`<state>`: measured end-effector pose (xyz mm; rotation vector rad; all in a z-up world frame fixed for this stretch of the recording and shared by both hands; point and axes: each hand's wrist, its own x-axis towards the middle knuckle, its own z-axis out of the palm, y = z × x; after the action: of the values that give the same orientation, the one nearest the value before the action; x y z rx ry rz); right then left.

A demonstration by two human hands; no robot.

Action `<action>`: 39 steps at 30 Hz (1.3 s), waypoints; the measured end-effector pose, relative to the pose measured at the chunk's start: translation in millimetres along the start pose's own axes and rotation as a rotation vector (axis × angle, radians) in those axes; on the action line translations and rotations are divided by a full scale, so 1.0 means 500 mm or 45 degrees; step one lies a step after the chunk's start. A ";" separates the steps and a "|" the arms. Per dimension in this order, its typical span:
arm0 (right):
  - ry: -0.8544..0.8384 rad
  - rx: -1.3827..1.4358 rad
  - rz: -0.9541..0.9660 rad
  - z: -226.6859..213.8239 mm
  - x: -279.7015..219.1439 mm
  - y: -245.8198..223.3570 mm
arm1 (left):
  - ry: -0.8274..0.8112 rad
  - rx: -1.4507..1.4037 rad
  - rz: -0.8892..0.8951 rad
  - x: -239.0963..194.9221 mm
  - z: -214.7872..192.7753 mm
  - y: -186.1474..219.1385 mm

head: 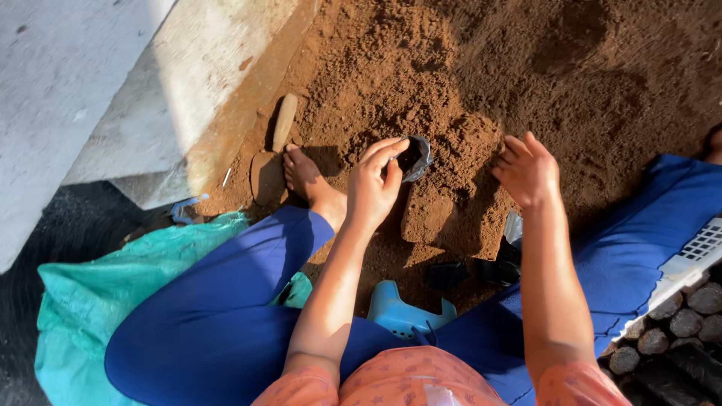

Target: The person scoops soil from a large pile and packs it into small black plastic nursery pots. They then place the filled pots into a white plastic crate nearby.

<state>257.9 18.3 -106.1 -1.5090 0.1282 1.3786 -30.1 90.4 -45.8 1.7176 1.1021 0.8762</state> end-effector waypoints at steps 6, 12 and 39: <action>0.280 -0.111 -0.060 0.129 0.148 -0.010 | -0.080 0.087 -0.220 0.019 0.008 0.019; 0.253 -0.188 -0.155 0.090 0.205 0.012 | -0.067 0.109 -0.127 0.006 0.033 0.021; -0.312 -0.873 -0.580 0.163 -0.204 -0.134 | -0.352 0.558 -0.146 0.040 0.067 0.118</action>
<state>214.1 53.0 29.4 -1.7442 -0.8694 1.2681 24.5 86.8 -1.2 2.0317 1.2490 0.3221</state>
